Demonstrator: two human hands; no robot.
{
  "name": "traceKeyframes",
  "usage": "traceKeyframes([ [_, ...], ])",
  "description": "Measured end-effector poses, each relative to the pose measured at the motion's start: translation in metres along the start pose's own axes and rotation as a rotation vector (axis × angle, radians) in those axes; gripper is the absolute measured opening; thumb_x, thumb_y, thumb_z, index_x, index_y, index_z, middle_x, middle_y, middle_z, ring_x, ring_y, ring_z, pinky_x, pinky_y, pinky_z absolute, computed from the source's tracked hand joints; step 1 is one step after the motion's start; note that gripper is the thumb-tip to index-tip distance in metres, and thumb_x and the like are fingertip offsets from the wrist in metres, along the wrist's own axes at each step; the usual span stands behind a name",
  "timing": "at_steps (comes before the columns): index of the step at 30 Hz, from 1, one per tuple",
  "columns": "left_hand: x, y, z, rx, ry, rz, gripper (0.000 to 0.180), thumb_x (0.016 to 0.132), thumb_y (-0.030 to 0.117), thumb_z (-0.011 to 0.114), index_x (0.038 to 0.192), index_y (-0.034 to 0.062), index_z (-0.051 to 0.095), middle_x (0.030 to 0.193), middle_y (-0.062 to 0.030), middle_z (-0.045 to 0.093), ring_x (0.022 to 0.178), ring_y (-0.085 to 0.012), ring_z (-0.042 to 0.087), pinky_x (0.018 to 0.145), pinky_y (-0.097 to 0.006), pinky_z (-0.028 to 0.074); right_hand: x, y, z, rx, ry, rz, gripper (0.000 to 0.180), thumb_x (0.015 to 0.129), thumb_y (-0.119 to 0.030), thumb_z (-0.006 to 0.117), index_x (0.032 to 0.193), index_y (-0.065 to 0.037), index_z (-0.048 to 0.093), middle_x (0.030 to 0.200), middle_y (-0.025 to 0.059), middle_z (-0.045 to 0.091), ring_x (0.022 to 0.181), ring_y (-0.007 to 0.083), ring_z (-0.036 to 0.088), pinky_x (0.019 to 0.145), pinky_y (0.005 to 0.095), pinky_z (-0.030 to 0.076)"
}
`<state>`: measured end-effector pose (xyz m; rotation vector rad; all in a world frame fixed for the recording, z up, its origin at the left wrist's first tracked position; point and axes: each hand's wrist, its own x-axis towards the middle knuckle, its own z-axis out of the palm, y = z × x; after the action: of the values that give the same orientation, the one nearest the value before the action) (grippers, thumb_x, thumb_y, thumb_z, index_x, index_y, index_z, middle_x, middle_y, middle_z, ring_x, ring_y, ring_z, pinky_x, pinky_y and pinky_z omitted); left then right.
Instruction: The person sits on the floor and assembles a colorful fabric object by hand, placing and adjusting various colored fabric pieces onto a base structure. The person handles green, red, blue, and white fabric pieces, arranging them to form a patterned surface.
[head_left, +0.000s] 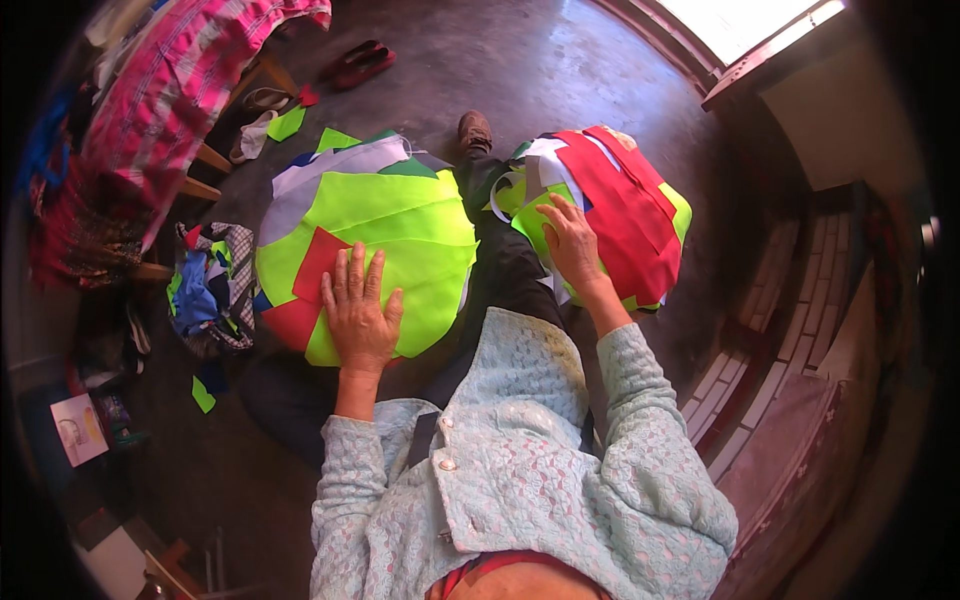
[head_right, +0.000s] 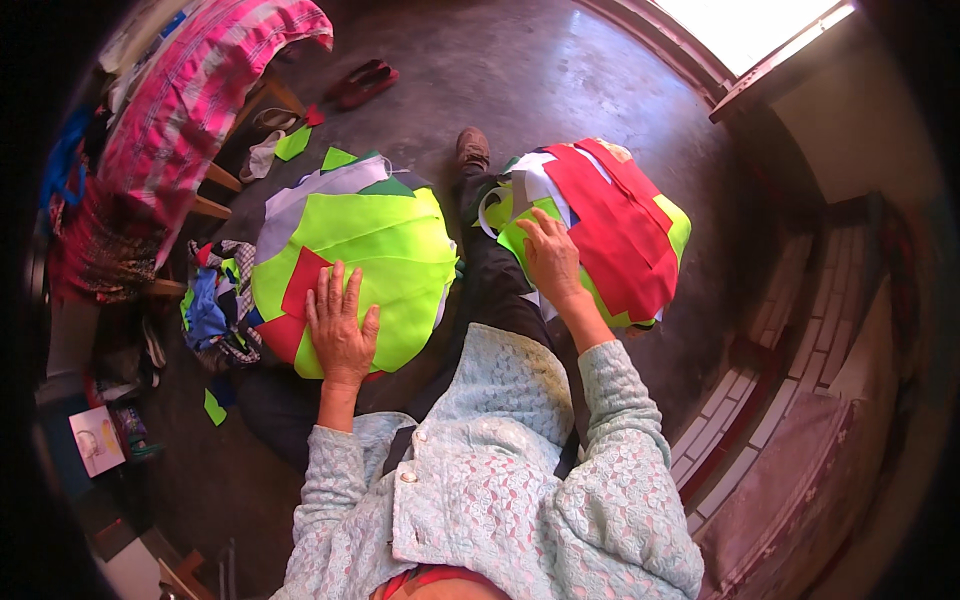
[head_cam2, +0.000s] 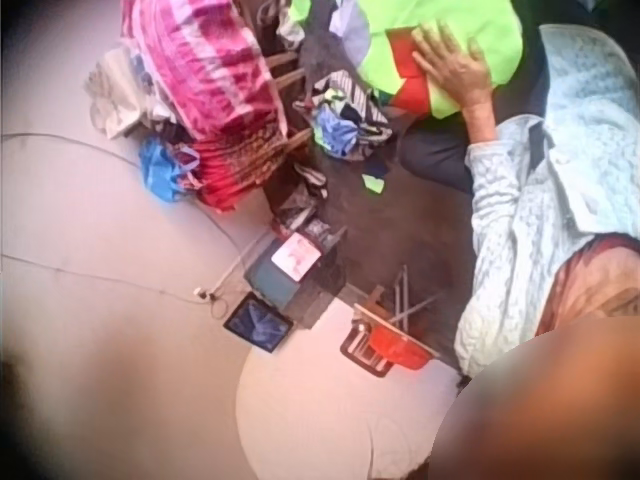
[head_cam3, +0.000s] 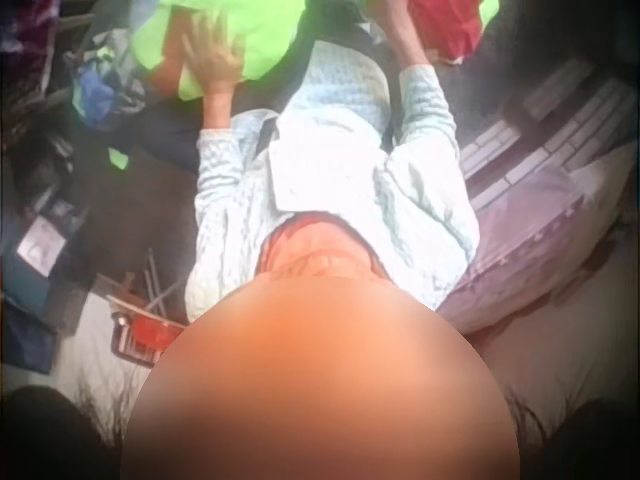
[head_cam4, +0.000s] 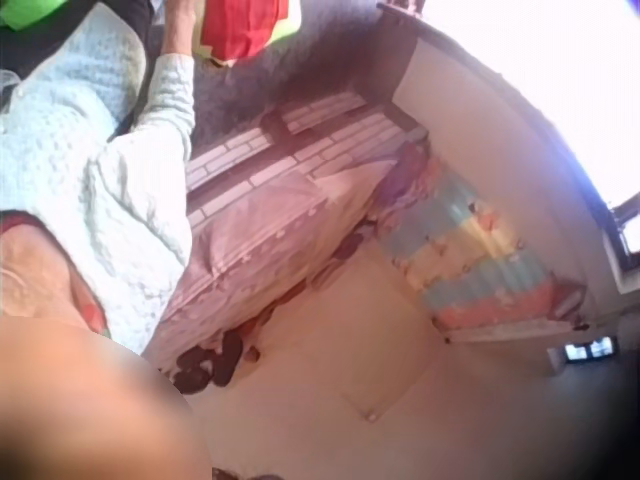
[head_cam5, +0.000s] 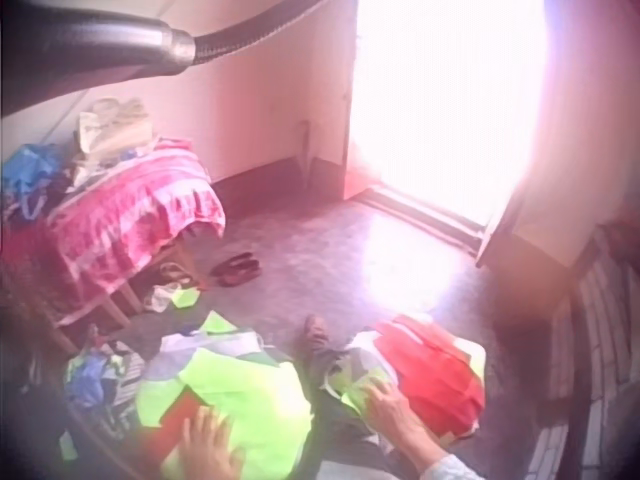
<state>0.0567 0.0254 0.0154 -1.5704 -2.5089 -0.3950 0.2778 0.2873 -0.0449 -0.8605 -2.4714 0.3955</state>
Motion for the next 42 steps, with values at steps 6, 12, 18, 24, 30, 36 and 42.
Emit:
traceKeyframes([
  [6, 0.001, 0.001, -0.002, -0.008, 0.008, -0.005, 0.053, 0.091, 0.039, 0.054, 0.138, 0.0147, 0.05, 0.152, -0.0081, 0.037, 0.141, -0.0308, 0.032, 0.114, -0.053, 0.023, 0.023, 0.027, 0.037, -0.258, -0.253, 0.075, 0.038, 0.082, -0.009, 0.064, 0.12, -0.013, 0.059, 0.138, 0.0132, 0.047, 0.112, 0.0323, 0.059, 0.081, 0.0416, 0.054],
  [12, -0.001, 0.001, -0.002, -0.008, 0.018, -0.016, 0.053, 0.091, 0.039, 0.054, 0.137, 0.0144, 0.051, 0.151, -0.0083, 0.038, 0.14, -0.0308, 0.033, 0.114, -0.053, 0.023, 0.032, 0.03, 0.05, -0.368, -0.276, -0.007, 0.017, 0.082, -0.009, 0.062, 0.098, -0.011, 0.061, 0.108, 0.0091, 0.054, 0.095, 0.0287, 0.061, 0.071, 0.0434, 0.053],
  [18, 0.003, 0.001, -0.001, -0.009, 0.008, -0.003, 0.054, 0.092, 0.039, 0.052, 0.139, 0.0134, 0.049, 0.151, -0.0084, 0.037, 0.141, -0.0307, 0.032, 0.114, -0.052, 0.022, 0.023, 0.04, 0.048, -0.24, -0.125, 0.025, 0.01, 0.08, -0.007, 0.06, 0.089, -0.011, 0.061, 0.099, 0.006, 0.055, 0.094, 0.0264, 0.06, 0.07, 0.0412, 0.052],
  [24, 0.001, 0.001, -0.002, 0.013, -0.003, -0.002, 0.055, 0.092, 0.039, 0.051, 0.14, 0.0129, 0.047, 0.152, -0.008, 0.036, 0.142, -0.0305, 0.03, 0.114, -0.052, 0.022, 0.007, 0.019, 0.003, -0.118, 0.046, 0.041, 0.04, 0.076, -0.007, 0.07, 0.114, -0.011, 0.058, 0.136, 0.0145, 0.048, 0.122, 0.0324, 0.05, 0.096, 0.0411, 0.044],
  [30, 0.0, 0.002, -0.001, 0.025, -0.008, -0.009, 0.055, 0.091, 0.041, 0.052, 0.14, 0.0141, 0.048, 0.152, -0.008, 0.036, 0.142, -0.03, 0.03, 0.115, -0.052, 0.021, -0.049, 0.058, -0.022, -0.321, -0.002, 0.322, 0.093, 0.07, -0.045, 0.078, 0.142, -0.003, 0.038, 0.147, 0.0198, 0.038, 0.139, 0.0337, 0.032, 0.111, 0.0504, 0.026],
  [36, -0.001, 0.001, -0.003, 0.012, -0.012, -0.008, 0.055, 0.091, 0.038, 0.053, 0.14, 0.0138, 0.048, 0.152, -0.0083, 0.036, 0.142, -0.03, 0.03, 0.115, -0.052, 0.021, -0.067, 0.067, 0.001, -0.492, -0.003, 0.372, 0.087, 0.08, -0.054, 0.065, 0.142, 0.001, 0.039, 0.149, 0.0196, 0.037, 0.14, 0.0334, 0.032, 0.114, 0.0502, 0.021],
  [42, -0.001, 0.001, -0.003, 0.014, -0.001, 0.0, 0.054, 0.093, 0.038, 0.051, 0.14, 0.0125, 0.047, 0.152, -0.0081, 0.036, 0.142, -0.0304, 0.03, 0.114, -0.052, 0.022, -0.052, 0.068, 0.013, -0.583, 0.047, 0.334, 0.059, 0.088, -0.034, 0.06, 0.135, 0.001, 0.049, 0.142, 0.0188, 0.046, 0.134, 0.032, 0.041, 0.112, 0.0472, 0.028],
])
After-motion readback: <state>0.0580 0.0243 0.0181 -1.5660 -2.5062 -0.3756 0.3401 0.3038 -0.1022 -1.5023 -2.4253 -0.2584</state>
